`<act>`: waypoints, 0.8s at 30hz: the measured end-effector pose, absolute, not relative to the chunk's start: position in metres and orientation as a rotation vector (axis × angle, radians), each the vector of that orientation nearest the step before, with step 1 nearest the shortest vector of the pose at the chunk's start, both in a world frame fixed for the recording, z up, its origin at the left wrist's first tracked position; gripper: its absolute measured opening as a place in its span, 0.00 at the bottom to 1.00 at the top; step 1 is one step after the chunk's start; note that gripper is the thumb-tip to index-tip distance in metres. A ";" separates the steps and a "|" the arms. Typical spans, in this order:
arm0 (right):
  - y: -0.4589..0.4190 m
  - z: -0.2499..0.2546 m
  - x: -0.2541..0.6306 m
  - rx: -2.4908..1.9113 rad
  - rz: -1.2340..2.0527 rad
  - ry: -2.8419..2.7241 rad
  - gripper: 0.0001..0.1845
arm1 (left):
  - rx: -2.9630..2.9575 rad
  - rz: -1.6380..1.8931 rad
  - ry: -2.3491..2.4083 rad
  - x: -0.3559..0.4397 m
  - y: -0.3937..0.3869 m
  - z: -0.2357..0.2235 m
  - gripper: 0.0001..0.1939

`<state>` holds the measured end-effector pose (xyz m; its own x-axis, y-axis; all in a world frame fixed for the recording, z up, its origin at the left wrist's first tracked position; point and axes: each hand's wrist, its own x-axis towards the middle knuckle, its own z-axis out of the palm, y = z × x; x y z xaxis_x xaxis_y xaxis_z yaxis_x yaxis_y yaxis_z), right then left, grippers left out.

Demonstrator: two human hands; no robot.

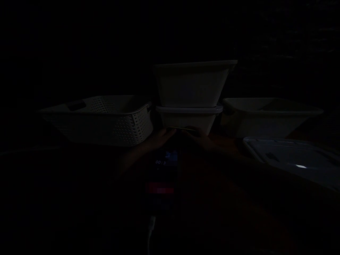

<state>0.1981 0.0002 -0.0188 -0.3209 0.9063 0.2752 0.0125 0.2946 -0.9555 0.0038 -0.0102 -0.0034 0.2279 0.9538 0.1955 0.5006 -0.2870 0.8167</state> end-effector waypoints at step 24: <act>-0.003 -0.016 0.198 -0.834 1.224 -1.611 0.21 | 1.885 0.977 1.312 0.004 -0.011 -0.003 0.32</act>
